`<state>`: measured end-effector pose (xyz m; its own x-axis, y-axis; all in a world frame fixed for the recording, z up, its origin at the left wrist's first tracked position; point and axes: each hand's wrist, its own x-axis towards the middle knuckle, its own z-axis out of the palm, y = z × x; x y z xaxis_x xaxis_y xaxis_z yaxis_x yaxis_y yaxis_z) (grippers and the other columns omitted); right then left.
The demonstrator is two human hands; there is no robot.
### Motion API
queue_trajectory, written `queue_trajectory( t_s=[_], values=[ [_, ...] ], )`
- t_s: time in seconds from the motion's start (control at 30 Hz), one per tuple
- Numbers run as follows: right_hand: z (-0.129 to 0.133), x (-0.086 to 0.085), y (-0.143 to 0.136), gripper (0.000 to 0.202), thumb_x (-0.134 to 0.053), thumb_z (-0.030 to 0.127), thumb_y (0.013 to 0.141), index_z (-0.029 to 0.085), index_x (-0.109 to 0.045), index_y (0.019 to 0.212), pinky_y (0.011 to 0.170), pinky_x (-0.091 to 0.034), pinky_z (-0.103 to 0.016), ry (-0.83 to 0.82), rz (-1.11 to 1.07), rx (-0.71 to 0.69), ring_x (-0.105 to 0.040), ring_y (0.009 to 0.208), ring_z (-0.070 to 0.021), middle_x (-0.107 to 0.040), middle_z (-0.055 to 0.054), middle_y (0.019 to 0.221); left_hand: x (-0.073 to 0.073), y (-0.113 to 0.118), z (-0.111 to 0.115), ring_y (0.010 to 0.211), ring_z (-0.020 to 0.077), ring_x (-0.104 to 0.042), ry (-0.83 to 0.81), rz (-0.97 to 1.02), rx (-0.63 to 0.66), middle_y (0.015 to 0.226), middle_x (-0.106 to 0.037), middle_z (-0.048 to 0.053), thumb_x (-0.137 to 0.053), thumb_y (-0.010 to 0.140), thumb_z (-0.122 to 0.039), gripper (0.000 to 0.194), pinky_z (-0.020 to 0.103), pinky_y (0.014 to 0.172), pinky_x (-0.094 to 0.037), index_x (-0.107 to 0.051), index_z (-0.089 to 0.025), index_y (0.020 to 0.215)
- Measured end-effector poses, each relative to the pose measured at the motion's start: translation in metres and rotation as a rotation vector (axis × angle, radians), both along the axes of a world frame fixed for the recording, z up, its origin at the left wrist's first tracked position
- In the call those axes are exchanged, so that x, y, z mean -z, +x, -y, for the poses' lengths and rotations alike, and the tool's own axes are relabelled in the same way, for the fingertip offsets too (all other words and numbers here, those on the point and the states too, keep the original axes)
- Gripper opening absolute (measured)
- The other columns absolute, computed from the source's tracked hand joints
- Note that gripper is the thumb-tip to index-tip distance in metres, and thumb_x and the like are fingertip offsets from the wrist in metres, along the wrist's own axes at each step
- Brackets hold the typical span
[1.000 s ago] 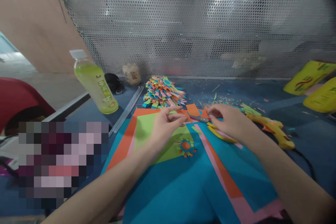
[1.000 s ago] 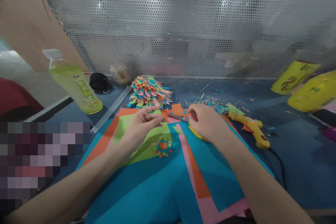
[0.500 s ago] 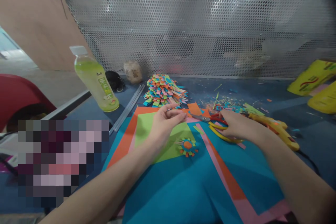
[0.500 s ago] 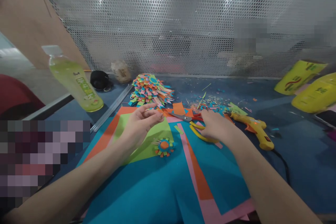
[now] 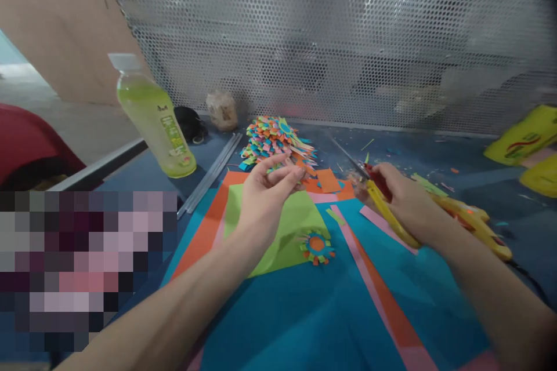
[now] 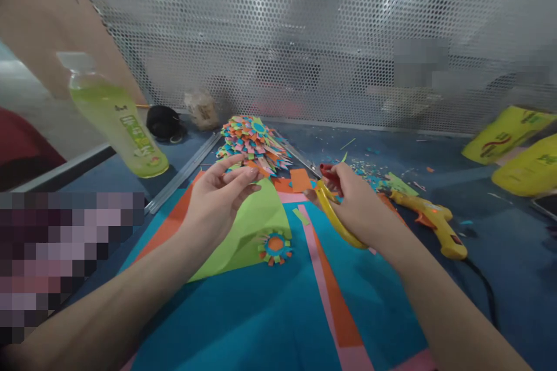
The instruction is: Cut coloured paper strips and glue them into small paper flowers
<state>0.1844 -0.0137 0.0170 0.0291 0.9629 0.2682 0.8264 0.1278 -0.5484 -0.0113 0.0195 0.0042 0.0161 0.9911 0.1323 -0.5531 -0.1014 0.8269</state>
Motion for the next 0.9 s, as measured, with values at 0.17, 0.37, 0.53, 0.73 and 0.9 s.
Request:
queue_trajectory(
  t_s=[0.17, 0.37, 0.53, 0.73, 0.9],
  values=[
    [0.009, 0.000, -0.002, 0.031, -0.048, 0.052, 0.080, 0.022, -0.040, 0.079, 0.055, -0.035, -0.026, -0.185, -0.077, -0.220, -0.040, 0.063, -0.0137, -0.040, 0.002, 0.070, -0.006, 0.000, 0.005, 0.059, 0.0098, -0.064, 0.010, 0.034, 0.038, 0.062, -0.069, -0.001, -0.076, 0.060, -0.012, 0.034, 0.020, 0.057, -0.052, -0.057, -0.015, 0.088],
    [0.013, 0.000, -0.003, 0.032, -0.043, 0.052, 0.084, 0.021, -0.040, 0.079, 0.058, -0.035, -0.025, -0.268, -0.031, -0.292, -0.041, 0.066, -0.0132, -0.042, 0.002, 0.073, -0.005, 0.000, 0.005, 0.064, 0.0129, -0.066, 0.011, 0.033, 0.036, 0.064, -0.070, 0.000, -0.075, 0.060, -0.010, 0.032, 0.023, 0.058, -0.053, -0.053, -0.016, 0.082],
    [0.013, 0.001, -0.004, 0.030, -0.044, 0.051, 0.084, 0.021, -0.041, 0.081, 0.061, -0.038, -0.026, -0.294, -0.042, -0.311, -0.044, 0.069, -0.0141, -0.046, 0.000, 0.076, -0.005, 0.000, 0.005, 0.064, 0.0135, -0.067, 0.017, 0.021, 0.030, 0.064, -0.070, -0.001, -0.075, 0.060, -0.010, 0.031, 0.024, 0.060, -0.053, -0.053, -0.017, 0.080],
    [0.011, 0.004, -0.001, 0.036, -0.042, 0.057, 0.083, 0.021, -0.041, 0.081, 0.061, -0.039, -0.026, -0.292, 0.003, -0.294, -0.047, 0.071, -0.0151, -0.048, -0.001, 0.077, -0.004, 0.000, 0.003, 0.065, 0.0140, -0.067, 0.014, 0.034, 0.045, 0.064, -0.069, -0.002, -0.077, 0.058, -0.011, 0.034, 0.024, 0.061, -0.054, -0.053, -0.017, 0.081],
    [0.008, 0.007, 0.002, 0.041, -0.044, 0.062, 0.080, 0.021, -0.041, 0.080, 0.060, -0.039, -0.026, -0.300, 0.015, -0.311, -0.047, 0.069, -0.0146, -0.047, 0.000, 0.075, -0.003, 0.000, 0.004, 0.064, 0.0113, -0.066, 0.010, 0.039, 0.088, 0.064, -0.069, -0.002, -0.073, 0.062, -0.008, 0.029, 0.022, 0.061, -0.056, -0.053, -0.017, 0.081]
  ],
)
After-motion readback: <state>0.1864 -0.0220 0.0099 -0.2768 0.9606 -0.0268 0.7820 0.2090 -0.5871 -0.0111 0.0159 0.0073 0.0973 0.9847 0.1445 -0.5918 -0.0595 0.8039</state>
